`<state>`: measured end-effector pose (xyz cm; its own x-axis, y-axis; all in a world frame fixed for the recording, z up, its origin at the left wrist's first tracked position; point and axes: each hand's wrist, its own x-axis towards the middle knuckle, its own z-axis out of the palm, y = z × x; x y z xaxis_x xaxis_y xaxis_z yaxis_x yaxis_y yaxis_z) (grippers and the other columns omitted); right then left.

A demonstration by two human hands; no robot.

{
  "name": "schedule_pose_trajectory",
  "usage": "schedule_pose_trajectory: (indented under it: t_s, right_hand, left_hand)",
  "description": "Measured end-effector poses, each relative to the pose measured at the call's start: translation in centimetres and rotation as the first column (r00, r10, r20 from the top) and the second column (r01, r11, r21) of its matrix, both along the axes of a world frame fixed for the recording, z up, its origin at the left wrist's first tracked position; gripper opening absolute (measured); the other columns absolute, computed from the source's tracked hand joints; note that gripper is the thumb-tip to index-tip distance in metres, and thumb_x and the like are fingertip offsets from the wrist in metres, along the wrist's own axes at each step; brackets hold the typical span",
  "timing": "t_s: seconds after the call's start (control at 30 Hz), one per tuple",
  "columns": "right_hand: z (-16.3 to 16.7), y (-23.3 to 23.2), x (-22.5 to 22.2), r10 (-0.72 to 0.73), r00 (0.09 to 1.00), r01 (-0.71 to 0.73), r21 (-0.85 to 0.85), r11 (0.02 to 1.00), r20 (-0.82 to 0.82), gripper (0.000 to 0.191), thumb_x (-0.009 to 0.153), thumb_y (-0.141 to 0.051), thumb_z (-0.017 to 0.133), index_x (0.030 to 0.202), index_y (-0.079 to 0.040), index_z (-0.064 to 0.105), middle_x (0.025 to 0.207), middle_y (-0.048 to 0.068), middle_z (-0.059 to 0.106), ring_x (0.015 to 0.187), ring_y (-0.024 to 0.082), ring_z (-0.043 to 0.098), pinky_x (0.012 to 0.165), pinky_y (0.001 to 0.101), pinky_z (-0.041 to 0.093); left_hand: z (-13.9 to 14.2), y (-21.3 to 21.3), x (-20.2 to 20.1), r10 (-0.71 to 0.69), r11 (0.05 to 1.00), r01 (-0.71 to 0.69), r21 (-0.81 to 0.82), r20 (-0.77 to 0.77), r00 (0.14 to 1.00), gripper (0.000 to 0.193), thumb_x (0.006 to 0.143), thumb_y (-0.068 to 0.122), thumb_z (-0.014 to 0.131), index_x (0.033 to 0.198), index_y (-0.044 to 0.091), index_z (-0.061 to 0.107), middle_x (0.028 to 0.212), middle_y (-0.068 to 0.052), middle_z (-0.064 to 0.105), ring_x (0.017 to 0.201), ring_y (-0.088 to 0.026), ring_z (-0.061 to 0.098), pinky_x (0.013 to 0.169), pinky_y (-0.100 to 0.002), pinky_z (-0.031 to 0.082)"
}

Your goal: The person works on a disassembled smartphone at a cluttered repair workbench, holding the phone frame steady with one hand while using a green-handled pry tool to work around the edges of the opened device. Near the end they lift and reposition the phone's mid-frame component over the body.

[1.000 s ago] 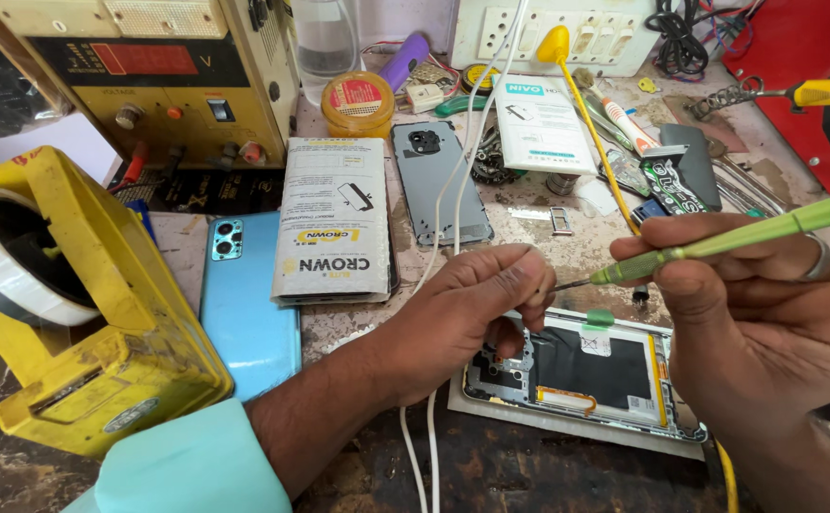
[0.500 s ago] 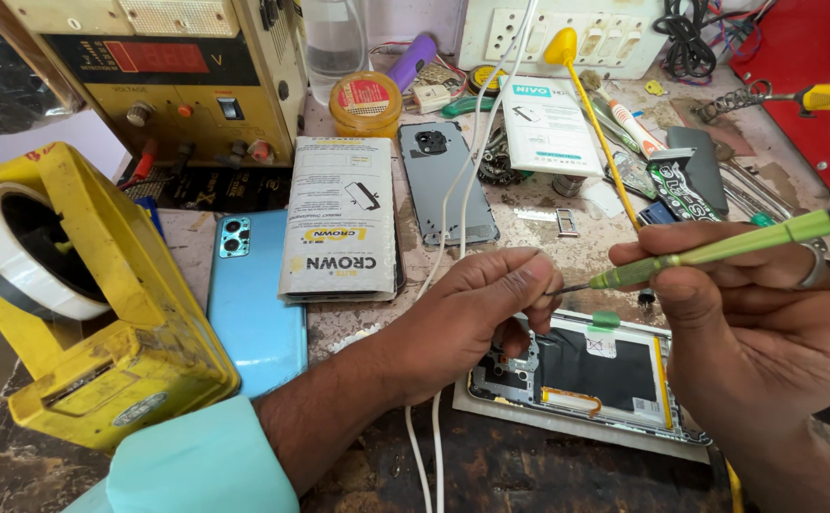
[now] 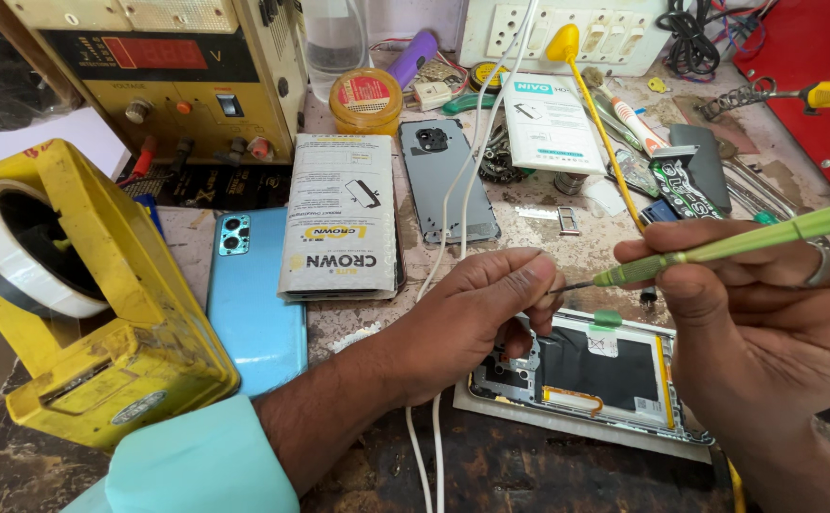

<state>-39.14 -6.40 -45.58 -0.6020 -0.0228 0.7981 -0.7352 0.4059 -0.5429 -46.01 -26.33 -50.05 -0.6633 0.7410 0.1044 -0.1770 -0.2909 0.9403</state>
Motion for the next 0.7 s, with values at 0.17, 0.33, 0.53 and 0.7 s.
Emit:
schedule_pose_trajectory:
  t_s: [0.17, 0.33, 0.53, 0.7]
  right_hand:
    - [-0.1, 0.1, 0.0, -0.026, 1.0, 0.025, 0.03, 0.999, 0.015, 0.014, 0.112, -0.007, 0.066, 0.11, 0.006, 0.065, 0.11, 0.013, 0.072, 0.098, 0.022, 0.077, 0.088, 0.0308, 0.067]
    - [-0.3, 0.0, 0.0, 0.005, 1.0, -0.004, -0.015, 1.0, 0.027, 0.014, 0.111, -0.008, 0.067, 0.112, 0.006, 0.064, 0.112, 0.012, 0.071, 0.1, 0.021, 0.076, 0.091, 0.0317, 0.067]
    - [-0.2, 0.1, -0.1, 0.057, 0.997, -0.053, -0.074, 0.996, 0.059, 0.015, 0.111, -0.008, 0.067, 0.115, 0.006, 0.061, 0.113, 0.013, 0.072, 0.101, 0.021, 0.076, 0.097, 0.0332, 0.066]
    - [0.4, 0.0, 0.0, -0.085, 0.986, 0.081, 0.035, 0.996, 0.145, 0.013, 0.109, -0.001, 0.065, 0.117, 0.008, 0.061, 0.107, 0.017, 0.072, 0.099, 0.024, 0.076, 0.09, 0.0339, 0.066]
  left_hand:
    - [0.0, 0.2, 0.0, 0.013, 1.0, -0.013, -0.016, -0.018, 1.0, 0.037, 0.112, 0.04, 0.043, 0.091, 0.012, 0.055, 0.083, 0.002, 0.054, 0.067, -0.007, 0.047, 0.061, -0.023, 0.044]
    - [0.2, 0.2, 0.1, 0.036, 0.998, -0.04, -0.044, -0.077, 0.996, 0.038, 0.111, 0.041, 0.043, 0.089, 0.012, 0.054, 0.082, 0.004, 0.053, 0.068, -0.005, 0.046, 0.062, -0.022, 0.043]
    - [0.5, -0.6, 0.0, 0.098, 0.99, -0.132, -0.055, -0.413, 0.905, 0.035, 0.112, 0.037, 0.052, 0.1, 0.006, 0.062, 0.084, 0.004, 0.054, 0.076, -0.005, 0.049, 0.067, -0.025, 0.045]
    - [1.3, -1.5, -0.4, 0.151, 0.973, -0.225, -0.058, -0.577, 0.803, 0.028, 0.104, 0.031, 0.065, 0.106, 0.003, 0.071, 0.089, 0.0, 0.068, 0.083, -0.007, 0.06, 0.073, -0.028, 0.052]
